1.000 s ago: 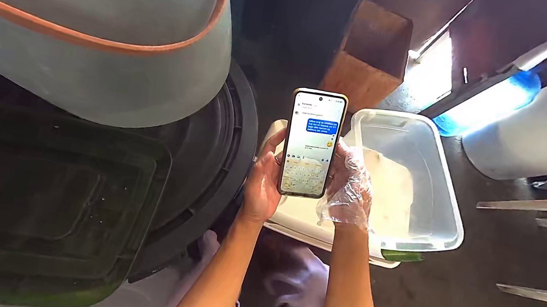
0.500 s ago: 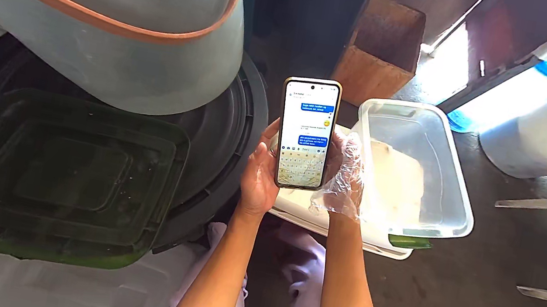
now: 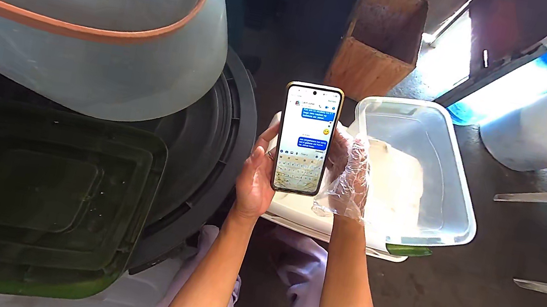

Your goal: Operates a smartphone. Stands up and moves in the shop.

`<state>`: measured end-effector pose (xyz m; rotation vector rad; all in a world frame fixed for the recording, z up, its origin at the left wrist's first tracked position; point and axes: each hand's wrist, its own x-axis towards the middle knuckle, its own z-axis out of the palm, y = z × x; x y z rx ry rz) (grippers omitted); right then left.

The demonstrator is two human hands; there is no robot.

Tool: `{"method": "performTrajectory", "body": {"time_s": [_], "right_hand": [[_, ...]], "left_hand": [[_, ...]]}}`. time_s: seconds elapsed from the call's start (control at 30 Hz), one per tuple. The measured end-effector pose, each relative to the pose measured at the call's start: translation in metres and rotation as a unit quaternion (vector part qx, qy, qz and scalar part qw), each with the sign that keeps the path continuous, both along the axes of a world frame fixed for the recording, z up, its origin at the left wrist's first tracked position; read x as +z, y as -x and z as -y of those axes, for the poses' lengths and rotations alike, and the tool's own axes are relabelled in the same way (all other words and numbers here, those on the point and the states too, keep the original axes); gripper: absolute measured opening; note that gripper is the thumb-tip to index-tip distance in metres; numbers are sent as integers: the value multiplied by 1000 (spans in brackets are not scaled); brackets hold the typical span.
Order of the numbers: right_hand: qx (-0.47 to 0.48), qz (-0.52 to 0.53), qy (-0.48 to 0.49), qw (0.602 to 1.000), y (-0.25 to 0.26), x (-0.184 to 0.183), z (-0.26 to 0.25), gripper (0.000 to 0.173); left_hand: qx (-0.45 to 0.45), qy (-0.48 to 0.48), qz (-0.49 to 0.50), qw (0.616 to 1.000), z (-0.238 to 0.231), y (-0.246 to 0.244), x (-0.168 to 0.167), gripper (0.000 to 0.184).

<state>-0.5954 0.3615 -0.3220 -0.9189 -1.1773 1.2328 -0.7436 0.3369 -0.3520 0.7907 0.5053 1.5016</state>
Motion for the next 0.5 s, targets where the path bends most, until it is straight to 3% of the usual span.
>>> {"method": "performTrajectory", "body": {"time_s": [0.5], "right_hand": [[4, -1, -2, 1000, -9, -2, -1, 55]], "left_hand": [[17, 13, -20, 1000, -1, -7, -4, 73]]}}
